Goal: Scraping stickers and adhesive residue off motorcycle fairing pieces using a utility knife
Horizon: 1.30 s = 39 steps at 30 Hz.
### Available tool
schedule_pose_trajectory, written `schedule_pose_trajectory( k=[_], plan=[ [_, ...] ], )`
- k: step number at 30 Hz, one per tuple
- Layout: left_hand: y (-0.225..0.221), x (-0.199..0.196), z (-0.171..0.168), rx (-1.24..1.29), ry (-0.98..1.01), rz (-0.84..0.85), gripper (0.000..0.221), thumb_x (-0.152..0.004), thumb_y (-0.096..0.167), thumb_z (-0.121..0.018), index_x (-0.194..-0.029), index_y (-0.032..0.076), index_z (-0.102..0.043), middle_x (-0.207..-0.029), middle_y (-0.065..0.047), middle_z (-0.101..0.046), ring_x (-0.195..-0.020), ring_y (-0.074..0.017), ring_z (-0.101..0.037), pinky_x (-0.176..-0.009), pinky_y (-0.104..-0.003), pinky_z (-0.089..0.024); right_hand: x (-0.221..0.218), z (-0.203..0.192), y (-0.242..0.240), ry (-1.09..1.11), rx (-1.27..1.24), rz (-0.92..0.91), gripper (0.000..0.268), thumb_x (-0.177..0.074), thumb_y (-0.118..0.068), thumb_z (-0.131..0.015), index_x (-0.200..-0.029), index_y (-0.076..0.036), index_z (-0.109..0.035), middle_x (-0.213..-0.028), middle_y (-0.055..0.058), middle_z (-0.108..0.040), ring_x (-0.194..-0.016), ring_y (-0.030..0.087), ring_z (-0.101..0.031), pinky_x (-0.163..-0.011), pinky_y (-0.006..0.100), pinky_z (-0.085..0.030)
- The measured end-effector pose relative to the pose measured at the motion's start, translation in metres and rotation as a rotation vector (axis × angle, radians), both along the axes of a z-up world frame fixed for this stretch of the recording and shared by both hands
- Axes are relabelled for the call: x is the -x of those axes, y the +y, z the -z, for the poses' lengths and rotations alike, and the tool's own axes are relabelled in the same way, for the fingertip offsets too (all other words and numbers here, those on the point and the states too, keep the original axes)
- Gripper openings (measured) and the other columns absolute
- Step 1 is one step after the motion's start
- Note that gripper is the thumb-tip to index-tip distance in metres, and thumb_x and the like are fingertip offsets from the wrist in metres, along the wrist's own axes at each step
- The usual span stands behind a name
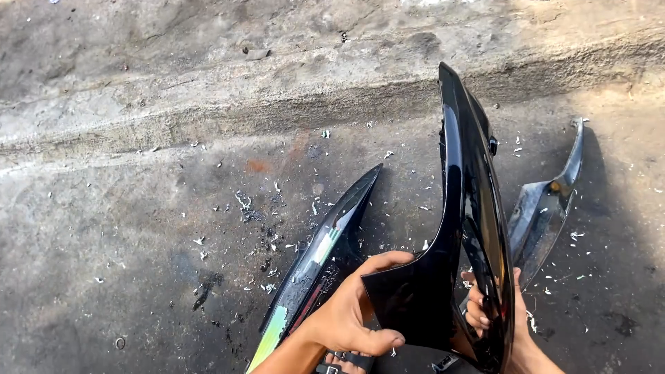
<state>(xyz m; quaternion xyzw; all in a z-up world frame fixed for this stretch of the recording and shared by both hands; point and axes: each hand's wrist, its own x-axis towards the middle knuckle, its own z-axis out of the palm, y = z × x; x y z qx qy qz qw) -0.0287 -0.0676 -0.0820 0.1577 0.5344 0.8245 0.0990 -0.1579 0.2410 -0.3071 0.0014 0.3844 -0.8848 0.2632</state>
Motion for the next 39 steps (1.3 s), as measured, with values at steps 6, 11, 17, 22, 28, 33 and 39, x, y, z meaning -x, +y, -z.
schedule_pose_trajectory(
  k=[6, 11, 17, 22, 28, 33, 39],
  plan=[
    [-0.001, -0.004, 0.015, -0.015, 0.038, 0.017, 0.074, -0.080, 0.009, -0.074, -0.147, -0.001, -0.043, -0.127, -0.012, -0.063, -0.114, -0.0214, -0.062, -0.104, -0.038, -0.048, -0.002, -0.017, -0.007, -0.033, -0.056, 0.069, 0.094, -0.107, -0.082, -0.030, -0.128, 0.006, -0.054, -0.060, -0.001, -0.047, -0.037, 0.007, -0.038, -0.030, 0.024, -0.027],
    [0.004, -0.003, 0.029, 0.041, 0.104, -0.084, 0.050, -0.093, 0.009, -0.067, -0.139, -0.004, -0.054, -0.113, -0.010, -0.068, -0.096, -0.0132, -0.063, -0.089, -0.027, -0.050, 0.002, -0.012, 0.002, 0.151, 0.005, 0.086, 0.086, -0.108, -0.075, -0.036, -0.125, 0.007, -0.058, -0.062, 0.000, -0.048, -0.036, 0.008, -0.041, -0.029, 0.024, -0.029],
    [0.008, 0.007, 0.045, 0.075, 0.084, -0.248, 0.035, -0.102, 0.021, -0.056, -0.123, -0.003, -0.071, -0.070, 0.006, -0.050, -0.062, -0.0034, -0.039, -0.057, -0.020, -0.030, 0.000, -0.019, 0.008, 0.164, -0.070, 0.113, 0.091, -0.101, -0.081, -0.040, -0.128, 0.004, -0.056, -0.063, -0.001, -0.049, -0.036, 0.009, -0.041, -0.028, 0.025, -0.029],
    [0.002, 0.007, 0.035, 0.078, 0.029, -0.200, 0.036, -0.100, 0.020, -0.060, -0.122, -0.006, -0.071, -0.087, -0.004, -0.070, -0.075, -0.0071, -0.057, -0.071, -0.020, -0.044, -0.005, -0.033, 0.011, 0.172, -0.274, 0.194, 0.100, -0.093, -0.089, -0.037, -0.126, 0.004, -0.057, -0.056, 0.000, -0.045, -0.034, 0.009, -0.040, -0.026, 0.025, -0.030],
    [-0.002, 0.004, 0.004, 0.214, 0.097, 0.091, 0.067, -0.076, 0.000, -0.075, -0.140, 0.000, -0.055, -0.135, -0.013, -0.063, -0.120, -0.0218, -0.061, -0.107, -0.036, -0.047, -0.005, -0.021, 0.027, 0.108, -0.275, 0.212, 0.094, -0.095, -0.088, -0.037, -0.120, -0.001, -0.064, -0.052, 0.000, -0.043, -0.035, 0.009, -0.039, -0.028, 0.026, -0.028],
    [0.006, 0.009, -0.003, 0.737, 0.259, -0.186, 0.078, -0.057, 0.013, -0.087, -0.130, 0.005, -0.061, -0.117, -0.011, -0.075, -0.104, -0.0227, -0.072, -0.094, -0.035, -0.054, -0.024, -0.094, 0.004, 0.160, -0.361, 0.323, 0.084, -0.096, -0.061, -0.029, -0.156, -0.005, -0.045, -0.137, 0.019, -0.060, -0.116, 0.034, -0.058, -0.098, 0.050, -0.047],
    [0.017, 0.019, 0.013, 0.937, 0.314, -0.513, 0.077, -0.048, 0.035, -0.095, -0.111, 0.005, -0.064, -0.105, -0.004, -0.068, -0.096, -0.0209, -0.068, -0.088, -0.034, -0.052, -0.018, -0.052, 0.025, 0.345, -0.304, 0.309, 0.076, -0.108, -0.067, -0.035, -0.143, -0.003, -0.057, -0.101, 0.009, -0.076, -0.067, 0.009, -0.068, -0.047, 0.019, -0.047]
  ],
)
